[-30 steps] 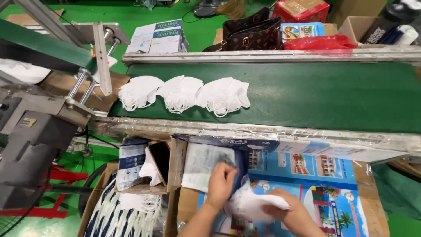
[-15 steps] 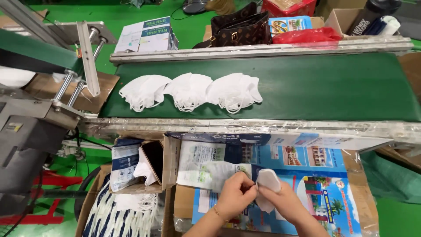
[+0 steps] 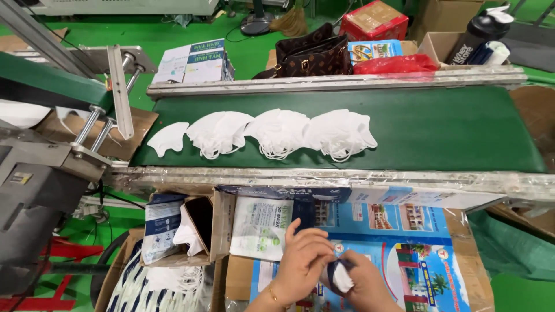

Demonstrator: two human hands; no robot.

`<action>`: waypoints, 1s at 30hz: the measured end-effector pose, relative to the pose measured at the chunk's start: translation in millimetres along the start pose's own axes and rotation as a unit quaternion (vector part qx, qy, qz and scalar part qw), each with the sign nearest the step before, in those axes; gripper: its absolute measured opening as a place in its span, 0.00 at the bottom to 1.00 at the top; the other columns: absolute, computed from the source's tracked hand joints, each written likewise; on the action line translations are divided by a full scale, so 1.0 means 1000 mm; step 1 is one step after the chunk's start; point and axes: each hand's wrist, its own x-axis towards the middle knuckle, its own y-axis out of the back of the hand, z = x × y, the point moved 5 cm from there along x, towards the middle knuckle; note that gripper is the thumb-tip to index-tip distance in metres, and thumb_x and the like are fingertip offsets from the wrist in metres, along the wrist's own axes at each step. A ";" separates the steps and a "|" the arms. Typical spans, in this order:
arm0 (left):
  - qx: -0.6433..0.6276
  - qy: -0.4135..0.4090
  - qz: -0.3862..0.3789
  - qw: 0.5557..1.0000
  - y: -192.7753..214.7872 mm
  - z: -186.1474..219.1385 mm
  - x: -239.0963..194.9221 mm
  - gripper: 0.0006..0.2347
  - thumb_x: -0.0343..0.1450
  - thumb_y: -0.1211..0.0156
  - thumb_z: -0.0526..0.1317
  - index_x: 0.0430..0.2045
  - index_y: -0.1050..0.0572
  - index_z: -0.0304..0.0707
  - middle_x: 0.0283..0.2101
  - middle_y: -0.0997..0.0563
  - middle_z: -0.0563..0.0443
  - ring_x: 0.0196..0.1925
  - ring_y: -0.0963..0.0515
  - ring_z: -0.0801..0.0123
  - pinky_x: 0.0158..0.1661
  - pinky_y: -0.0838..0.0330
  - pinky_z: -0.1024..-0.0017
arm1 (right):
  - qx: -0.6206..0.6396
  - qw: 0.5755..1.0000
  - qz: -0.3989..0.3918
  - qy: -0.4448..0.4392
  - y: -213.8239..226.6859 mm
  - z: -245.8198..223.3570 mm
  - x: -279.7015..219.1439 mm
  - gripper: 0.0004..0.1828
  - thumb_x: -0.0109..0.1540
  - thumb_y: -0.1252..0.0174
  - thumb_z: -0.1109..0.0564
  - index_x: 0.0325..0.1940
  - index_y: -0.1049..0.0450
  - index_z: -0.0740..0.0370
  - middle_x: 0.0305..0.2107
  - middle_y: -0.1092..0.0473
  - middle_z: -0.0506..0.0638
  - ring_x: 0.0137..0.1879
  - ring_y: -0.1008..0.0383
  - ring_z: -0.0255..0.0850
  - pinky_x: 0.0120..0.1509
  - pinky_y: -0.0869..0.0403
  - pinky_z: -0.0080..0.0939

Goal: The person is packing white face masks into individual plastic sleeves and then placing them into cardboard boxes on a factory production line.

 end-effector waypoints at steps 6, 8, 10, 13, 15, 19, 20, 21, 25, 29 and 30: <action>0.032 -0.029 0.027 0.999 0.005 0.006 0.003 0.02 0.70 0.34 0.35 0.30 0.22 0.41 0.39 0.17 0.56 0.55 0.20 0.60 0.70 0.55 0.45 | 0.043 0.978 -0.156 -0.133 -0.003 0.010 -0.003 0.28 0.50 0.34 0.61 0.55 0.25 0.58 0.47 0.25 0.56 0.52 0.24 0.55 0.55 0.26 0.46; 0.042 -0.005 0.051 0.998 0.012 0.004 0.003 0.02 0.69 0.34 0.35 0.29 0.22 0.41 0.38 0.17 0.56 0.55 0.20 0.61 0.69 0.54 0.46 | 0.224 0.930 -0.252 -0.145 -0.017 0.034 -0.020 0.20 0.57 0.39 0.60 0.54 0.24 0.64 0.47 0.24 0.60 0.56 0.22 0.56 0.62 0.27 0.48; 0.047 -0.013 0.043 0.998 0.007 0.002 0.001 0.02 0.69 0.33 0.35 0.29 0.22 0.41 0.38 0.18 0.56 0.54 0.20 0.61 0.69 0.54 0.46 | 0.165 0.961 -0.215 -0.051 -0.038 0.088 -0.036 0.19 0.54 0.39 0.61 0.49 0.22 0.63 0.51 0.25 0.63 0.58 0.25 0.57 0.62 0.27 0.49; 0.057 -0.047 0.005 0.997 -0.012 0.007 -0.003 0.03 0.69 0.34 0.35 0.30 0.23 0.41 0.38 0.20 0.55 0.54 0.21 0.61 0.69 0.53 0.46 | 0.069 0.985 -0.142 -0.063 -0.071 0.151 -0.059 0.21 0.54 0.41 0.58 0.52 0.24 0.59 0.54 0.27 0.62 0.61 0.26 0.55 0.63 0.27 0.47; 0.063 -0.076 -0.023 0.995 -0.029 -0.001 -0.011 0.04 0.70 0.34 0.35 0.32 0.24 0.41 0.39 0.21 0.54 0.55 0.21 0.60 0.69 0.51 0.46 | 0.031 0.980 -0.106 -0.167 -0.070 0.156 -0.059 0.24 0.57 0.43 0.55 0.58 0.29 0.56 0.54 0.28 0.58 0.62 0.24 0.52 0.62 0.26 0.45; 0.032 -0.023 0.070 0.997 -0.020 -0.026 -0.011 0.03 0.73 0.39 0.35 0.35 0.27 0.37 0.41 0.23 0.49 0.49 0.24 0.55 0.55 0.34 0.54 | -0.063 0.990 -0.118 -0.051 -0.033 0.109 -0.035 0.23 0.54 0.30 0.51 0.53 0.19 0.57 0.53 0.29 0.62 0.63 0.28 0.59 0.65 0.31 0.52; 0.001 0.029 0.109 0.994 -0.010 -0.028 -0.009 0.03 0.74 0.41 0.35 0.35 0.27 0.36 0.40 0.24 0.48 0.46 0.24 0.53 0.49 0.30 0.57 | -0.016 0.998 -0.033 0.053 -0.019 0.099 -0.037 0.24 0.52 0.27 0.52 0.51 0.19 0.63 0.54 0.32 0.68 0.62 0.30 0.66 0.63 0.32 0.58; 0.001 0.030 0.108 0.994 0.000 -0.018 -0.005 0.03 0.74 0.41 0.35 0.35 0.27 0.36 0.40 0.24 0.48 0.46 0.24 0.53 0.49 0.30 0.57 | -0.015 0.998 -0.033 0.052 -0.014 0.086 -0.032 0.24 0.52 0.27 0.52 0.51 0.19 0.63 0.54 0.32 0.68 0.62 0.30 0.66 0.63 0.32 0.58; -0.001 0.057 -0.035 0.998 0.008 0.003 0.008 0.05 0.71 0.37 0.37 0.33 0.25 0.36 0.36 0.23 0.45 0.42 0.23 0.50 0.43 0.29 0.58 | 0.082 0.996 0.021 -0.033 0.005 0.045 -0.005 0.16 0.55 0.35 0.60 0.47 0.25 0.60 0.50 0.28 0.53 0.53 0.25 0.45 0.56 0.26 0.40; 0.034 0.006 -0.091 0.995 -0.008 0.005 0.000 0.06 0.68 0.34 0.38 0.32 0.24 0.35 0.36 0.22 0.45 0.39 0.22 0.49 0.39 0.29 0.58 | 0.152 0.983 -0.020 -0.105 -0.012 0.081 -0.017 0.09 0.58 0.37 0.65 0.42 0.20 0.60 0.41 0.23 0.48 0.45 0.17 0.36 0.50 0.21 0.37; 0.034 0.007 -0.094 0.995 -0.011 0.002 -0.003 0.06 0.68 0.34 0.38 0.32 0.24 0.35 0.36 0.22 0.45 0.39 0.22 0.49 0.39 0.29 0.58 | 0.153 0.982 -0.019 -0.107 -0.012 0.074 -0.018 0.09 0.58 0.37 0.65 0.42 0.20 0.60 0.41 0.23 0.48 0.45 0.17 0.36 0.50 0.21 0.37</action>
